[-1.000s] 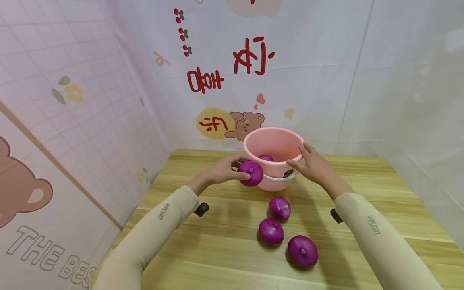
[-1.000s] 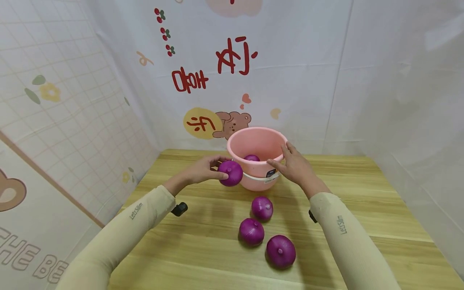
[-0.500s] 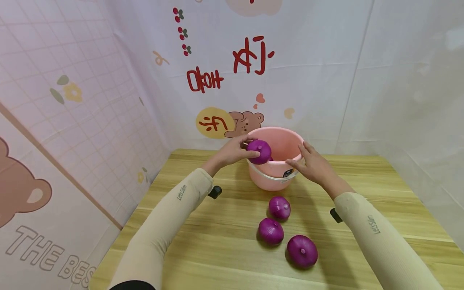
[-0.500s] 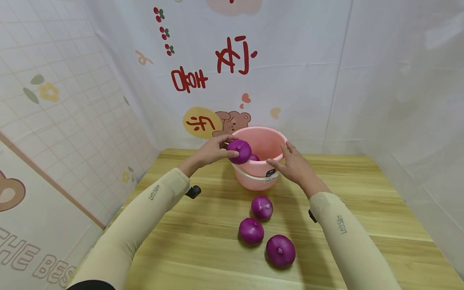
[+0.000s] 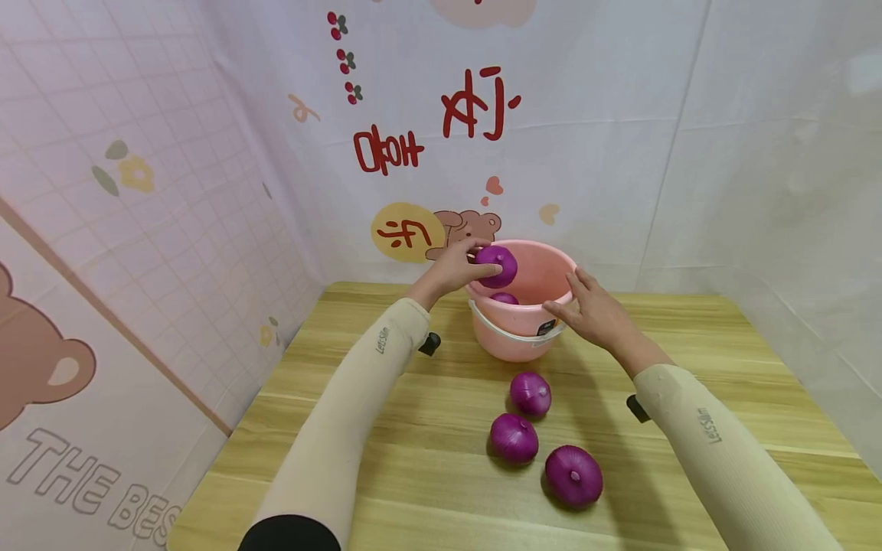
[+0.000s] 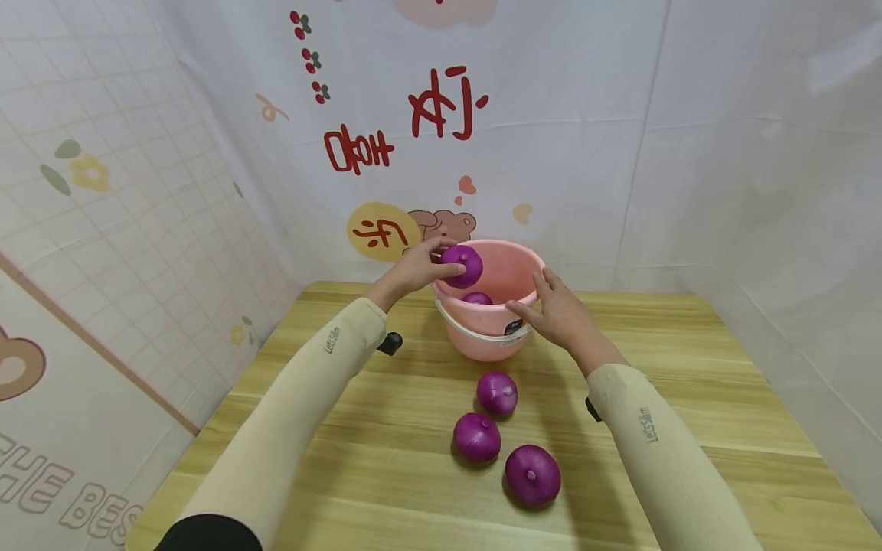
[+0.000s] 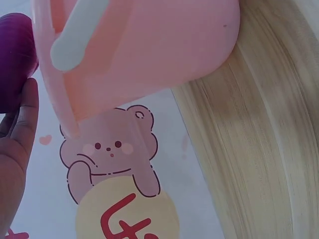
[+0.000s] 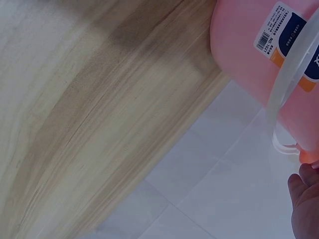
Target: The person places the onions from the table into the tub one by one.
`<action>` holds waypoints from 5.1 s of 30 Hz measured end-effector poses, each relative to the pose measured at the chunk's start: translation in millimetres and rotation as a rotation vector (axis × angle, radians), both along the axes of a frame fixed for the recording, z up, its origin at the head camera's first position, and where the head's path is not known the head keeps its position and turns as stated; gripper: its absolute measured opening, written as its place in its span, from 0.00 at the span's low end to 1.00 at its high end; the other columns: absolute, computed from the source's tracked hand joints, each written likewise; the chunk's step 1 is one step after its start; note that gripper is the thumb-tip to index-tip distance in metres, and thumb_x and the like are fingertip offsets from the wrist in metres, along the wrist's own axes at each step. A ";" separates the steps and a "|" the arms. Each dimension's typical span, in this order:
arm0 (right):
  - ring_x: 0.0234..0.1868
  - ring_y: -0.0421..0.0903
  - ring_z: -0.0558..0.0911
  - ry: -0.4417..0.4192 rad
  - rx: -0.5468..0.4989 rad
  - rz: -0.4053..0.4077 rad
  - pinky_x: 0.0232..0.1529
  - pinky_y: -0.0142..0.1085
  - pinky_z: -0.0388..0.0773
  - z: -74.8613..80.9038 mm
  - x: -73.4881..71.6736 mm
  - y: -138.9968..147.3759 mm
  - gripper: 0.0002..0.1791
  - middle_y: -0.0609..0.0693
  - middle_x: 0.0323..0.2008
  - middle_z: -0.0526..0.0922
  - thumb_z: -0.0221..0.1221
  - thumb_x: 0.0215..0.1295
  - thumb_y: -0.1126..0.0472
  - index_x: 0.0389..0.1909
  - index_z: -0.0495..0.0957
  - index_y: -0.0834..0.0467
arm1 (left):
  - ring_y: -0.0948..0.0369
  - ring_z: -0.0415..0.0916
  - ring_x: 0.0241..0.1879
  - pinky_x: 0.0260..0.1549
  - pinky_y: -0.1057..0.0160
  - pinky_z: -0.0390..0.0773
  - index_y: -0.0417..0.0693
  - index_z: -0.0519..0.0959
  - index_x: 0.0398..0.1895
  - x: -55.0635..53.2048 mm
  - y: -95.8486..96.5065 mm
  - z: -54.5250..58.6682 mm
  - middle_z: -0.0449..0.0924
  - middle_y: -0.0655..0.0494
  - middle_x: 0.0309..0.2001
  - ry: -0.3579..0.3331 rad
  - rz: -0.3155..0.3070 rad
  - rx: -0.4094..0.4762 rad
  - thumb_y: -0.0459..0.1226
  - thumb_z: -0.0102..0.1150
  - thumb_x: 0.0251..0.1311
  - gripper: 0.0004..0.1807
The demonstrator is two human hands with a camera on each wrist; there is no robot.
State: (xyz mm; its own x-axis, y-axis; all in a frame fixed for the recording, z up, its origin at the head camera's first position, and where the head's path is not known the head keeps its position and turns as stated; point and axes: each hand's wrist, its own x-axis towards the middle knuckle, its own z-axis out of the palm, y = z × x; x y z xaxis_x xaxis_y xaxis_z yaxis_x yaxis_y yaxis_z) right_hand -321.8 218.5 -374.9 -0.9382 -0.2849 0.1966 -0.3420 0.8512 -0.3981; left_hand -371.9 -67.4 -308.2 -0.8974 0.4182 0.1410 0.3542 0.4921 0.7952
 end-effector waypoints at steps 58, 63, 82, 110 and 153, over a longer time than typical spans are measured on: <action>0.70 0.73 0.56 0.011 -0.028 -0.005 0.66 0.65 0.58 -0.3 2.3 -0.5 0.53 0.69 0.75 0.45 0.49 0.68 0.30 0.76 0.48 0.67 | 0.51 0.71 0.62 0.60 0.58 0.73 0.44 0.67 0.70 57.0 -38.0 -9.2 0.72 0.47 0.64 -0.056 -0.211 0.022 0.38 0.66 0.63 0.33; 0.70 0.72 0.57 -0.002 -0.023 -0.006 0.66 0.65 0.58 0.2 3.3 -0.5 0.53 0.69 0.76 0.45 0.49 0.68 0.30 0.77 0.48 0.66 | 0.52 0.71 0.62 0.62 0.56 0.71 0.43 0.67 0.70 72.9 -40.1 -24.5 0.71 0.45 0.65 -0.094 -0.270 -0.004 0.39 0.67 0.62 0.34; 0.70 0.73 0.56 -0.004 0.000 -0.005 0.66 0.65 0.58 2.1 4.6 -1.3 0.52 0.70 0.76 0.44 0.47 0.70 0.31 0.77 0.46 0.66 | 0.49 0.73 0.60 0.55 0.62 0.76 0.41 0.70 0.68 123.3 -19.1 -123.4 0.73 0.43 0.63 -0.304 -0.425 -0.081 0.36 0.70 0.59 0.33; 0.70 0.73 0.57 0.003 -0.009 -0.006 0.65 0.65 0.58 -0.4 5.3 -1.8 0.52 0.69 0.76 0.44 0.47 0.70 0.31 0.77 0.46 0.65 | 0.64 0.75 0.53 0.51 0.68 0.76 0.51 0.73 0.65 137.8 1.9 -149.9 0.75 0.61 0.54 -0.341 -0.455 -0.212 0.40 0.74 0.55 0.33; 0.70 0.73 0.57 0.015 -0.021 -0.014 0.65 0.66 0.59 -2.4 4.6 -2.7 0.52 0.69 0.76 0.45 0.48 0.69 0.30 0.77 0.48 0.66 | 0.58 0.76 0.55 0.54 0.64 0.77 0.46 0.70 0.68 90.7 -2.0 -36.3 0.74 0.50 0.60 -0.068 -0.406 0.018 0.36 0.72 0.57 0.34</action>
State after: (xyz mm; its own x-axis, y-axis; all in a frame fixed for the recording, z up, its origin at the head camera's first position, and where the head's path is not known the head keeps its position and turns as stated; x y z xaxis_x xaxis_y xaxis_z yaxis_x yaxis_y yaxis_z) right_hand -317.2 215.8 -377.3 -0.9389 -0.2674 0.2165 -0.3362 0.8474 -0.4110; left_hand -281.2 -69.4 -344.5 -0.6675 0.7382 0.0975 0.4629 0.3088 0.8309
